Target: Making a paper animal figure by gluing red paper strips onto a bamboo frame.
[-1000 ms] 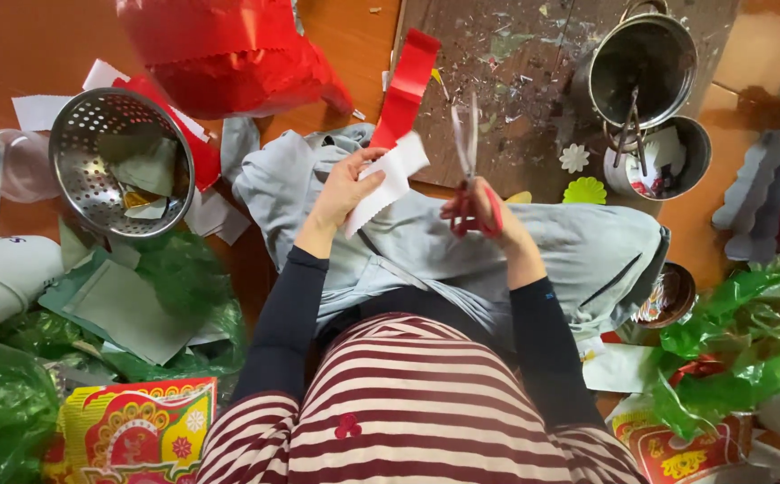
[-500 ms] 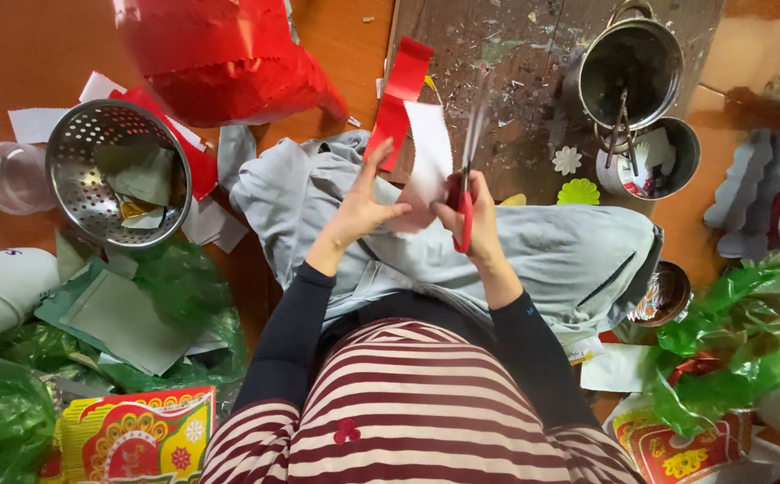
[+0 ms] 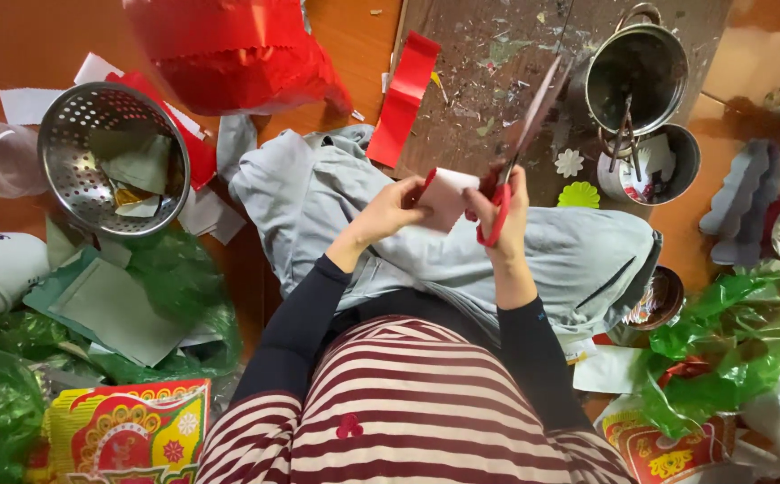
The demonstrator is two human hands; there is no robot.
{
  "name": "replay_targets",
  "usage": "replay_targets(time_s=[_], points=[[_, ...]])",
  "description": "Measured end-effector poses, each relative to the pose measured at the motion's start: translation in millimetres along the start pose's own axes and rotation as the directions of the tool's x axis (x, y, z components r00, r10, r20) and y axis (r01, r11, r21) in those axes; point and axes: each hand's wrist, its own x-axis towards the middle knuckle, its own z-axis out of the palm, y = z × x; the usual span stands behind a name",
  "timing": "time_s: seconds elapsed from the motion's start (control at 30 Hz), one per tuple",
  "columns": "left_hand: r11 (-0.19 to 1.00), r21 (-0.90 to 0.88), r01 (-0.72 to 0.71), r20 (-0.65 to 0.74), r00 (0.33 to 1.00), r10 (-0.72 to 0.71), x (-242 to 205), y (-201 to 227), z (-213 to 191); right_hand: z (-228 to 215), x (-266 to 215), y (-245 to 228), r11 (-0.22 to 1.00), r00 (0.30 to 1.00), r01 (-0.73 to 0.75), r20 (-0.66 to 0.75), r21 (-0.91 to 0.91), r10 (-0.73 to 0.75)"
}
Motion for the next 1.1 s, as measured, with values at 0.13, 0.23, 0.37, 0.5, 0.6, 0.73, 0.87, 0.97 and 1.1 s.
replay_targets(time_s=[0.13, 0.23, 0.37, 0.5, 0.6, 0.73, 0.87, 0.97, 1.1], points=[[0.988, -0.030, 0.149, -0.236, 0.960, -0.152, 9.7, -20.0, -5.8, -3.1, 10.3, 4.8, 0.999, 0.996, -0.034, -0.086, 0.038, 0.037], [0.976, -0.218, -0.001, -0.382, 0.920, -0.084, 19.5, -3.2, -6.3, -0.9, 9.8, 7.7, 0.993, 0.993, -0.111, -0.052, -0.026, 0.109], [0.986, -0.163, -0.024, -0.450, 0.891, -0.052, 25.8, 0.0, -6.1, 4.3, 0.2, 26.5, 0.980, 0.979, -0.171, 0.095, -0.101, 0.180], [0.983, -0.184, -0.002, -0.489, 0.868, -0.090, 27.9, 2.7, -2.7, 21.2, -4.9, 25.7, 0.950, 0.972, -0.214, 0.053, -0.226, 0.231], [0.989, -0.127, -0.072, -0.520, 0.854, -0.005, 30.3, -19.2, -13.6, 24.6, -4.8, 27.8, 0.956, 0.971, -0.226, 0.039, -0.185, 0.237], [0.999, 0.034, -0.013, -0.599, 0.801, 0.031, 29.0, 1.6, -11.9, 26.6, -6.6, 27.0, 0.943, 0.965, -0.233, 0.061, -0.239, 0.254], [0.987, -0.120, -0.106, -0.639, 0.769, 0.005, 33.5, 30.3, -5.5, 28.3, -12.6, 28.9, 0.948, 0.960, -0.236, 0.102, -0.213, 0.262], [0.942, -0.197, -0.271, -0.646, 0.759, 0.084, 41.5, 14.5, -13.2, 32.8, -16.4, 28.0, 0.938, 0.955, -0.249, 0.102, -0.242, 0.280], [0.919, -0.205, -0.337, -0.639, 0.757, 0.135, 42.3, 9.0, -25.3, 28.3, -21.5, 28.3, 0.936, 0.943, -0.275, 0.131, -0.220, 0.307]])
